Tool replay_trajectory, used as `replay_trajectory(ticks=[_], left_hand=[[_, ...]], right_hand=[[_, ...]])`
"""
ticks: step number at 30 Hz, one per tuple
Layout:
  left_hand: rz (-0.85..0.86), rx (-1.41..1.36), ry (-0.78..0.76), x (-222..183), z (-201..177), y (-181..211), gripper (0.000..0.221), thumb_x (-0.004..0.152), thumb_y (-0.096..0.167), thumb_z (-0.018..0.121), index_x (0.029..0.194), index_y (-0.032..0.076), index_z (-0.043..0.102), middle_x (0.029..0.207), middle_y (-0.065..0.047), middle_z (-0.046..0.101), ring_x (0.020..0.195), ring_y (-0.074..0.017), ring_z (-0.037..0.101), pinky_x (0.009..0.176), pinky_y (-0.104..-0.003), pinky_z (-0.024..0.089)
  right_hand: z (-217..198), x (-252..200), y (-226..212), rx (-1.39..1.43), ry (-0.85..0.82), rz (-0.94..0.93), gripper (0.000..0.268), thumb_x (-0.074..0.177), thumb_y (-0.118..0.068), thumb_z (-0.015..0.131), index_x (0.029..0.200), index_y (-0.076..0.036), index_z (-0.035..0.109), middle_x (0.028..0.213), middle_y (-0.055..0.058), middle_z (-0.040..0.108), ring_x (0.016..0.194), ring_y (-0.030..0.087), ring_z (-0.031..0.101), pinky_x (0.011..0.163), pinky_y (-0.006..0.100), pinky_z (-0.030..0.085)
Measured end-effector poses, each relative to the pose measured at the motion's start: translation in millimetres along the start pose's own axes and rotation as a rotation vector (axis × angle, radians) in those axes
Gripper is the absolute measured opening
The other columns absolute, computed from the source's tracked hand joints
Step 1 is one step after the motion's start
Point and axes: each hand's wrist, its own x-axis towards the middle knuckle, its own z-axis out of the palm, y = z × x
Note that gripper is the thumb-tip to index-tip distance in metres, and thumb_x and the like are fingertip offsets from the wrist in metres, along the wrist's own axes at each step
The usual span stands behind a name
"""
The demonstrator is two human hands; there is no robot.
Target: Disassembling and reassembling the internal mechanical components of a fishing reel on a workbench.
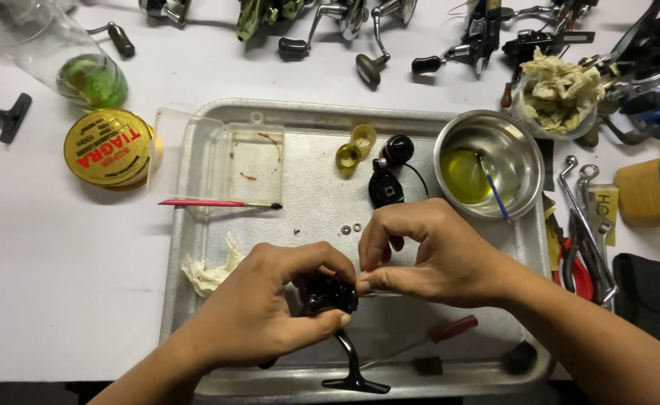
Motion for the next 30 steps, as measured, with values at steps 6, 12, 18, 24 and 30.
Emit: replay_trajectory(ticks=[6, 12, 18, 24, 30], left_hand=[[0.047, -0.032, -0.068, 2, 0, 1, 0.016, 0.082, 0.018, 0.079, 0.097, 0.017, 0.072, 0.074, 0.006, 0.072, 0.063, -0.0054, 0.062, 0.06, -0.023, 0.05], [0.07, -0.054, -0.135, 5, -2, 4, 0.019, 0.085, 0.024, 0.079, 0.101, 0.016, 0.073, 0.087, 0.004, 0.08, 0.072, -0.0076, 0.071, 0.069, -0.024, 0.055], [0.026, -0.075, -0.139, 4, -3, 1, 0.021, 0.082, 0.022, 0.081, 0.1, 0.014, 0.074, 0.08, 0.004, 0.075, 0.066, -0.0075, 0.063, 0.064, -0.024, 0.051], [-0.026, -0.048, -0.107, 4, -5, -2, 0.02, 0.079, 0.022, 0.082, 0.095, 0.014, 0.075, 0.078, 0.005, 0.073, 0.067, -0.0063, 0.063, 0.063, -0.023, 0.052], [-0.128, -0.009, -0.097, 1, -11, -2, 0.02, 0.076, 0.021, 0.084, 0.092, 0.016, 0.075, 0.071, 0.007, 0.069, 0.062, -0.0059, 0.057, 0.06, -0.023, 0.048]], right_hand=[[-1, -3, -3, 0.237, -0.033, 0.141, 0.022, 0.078, -0.006, 0.089, 0.075, -0.012, 0.068, 0.073, 0.0, 0.072, 0.065, 0.007, 0.062, 0.06, 0.021, 0.051], [-5, -2, -5, 0.233, -0.11, -0.003, 0.014, 0.083, -0.01, 0.085, 0.082, -0.011, 0.07, 0.079, 0.002, 0.076, 0.07, 0.009, 0.07, 0.066, 0.022, 0.057], [-11, -7, 2, 0.29, -0.12, 0.051, 0.01, 0.091, -0.016, 0.076, 0.089, -0.011, 0.068, 0.085, 0.001, 0.073, 0.074, 0.009, 0.064, 0.068, 0.023, 0.052], [-19, -30, 10, 0.312, 0.062, 0.201, 0.012, 0.089, -0.012, 0.078, 0.09, -0.008, 0.066, 0.087, 0.004, 0.072, 0.08, 0.013, 0.069, 0.075, 0.025, 0.057], [-22, -48, 2, -0.424, 0.172, 0.199, 0.003, 0.083, -0.015, 0.076, 0.086, -0.014, 0.077, 0.082, -0.003, 0.08, 0.068, 0.01, 0.071, 0.064, 0.025, 0.056]])
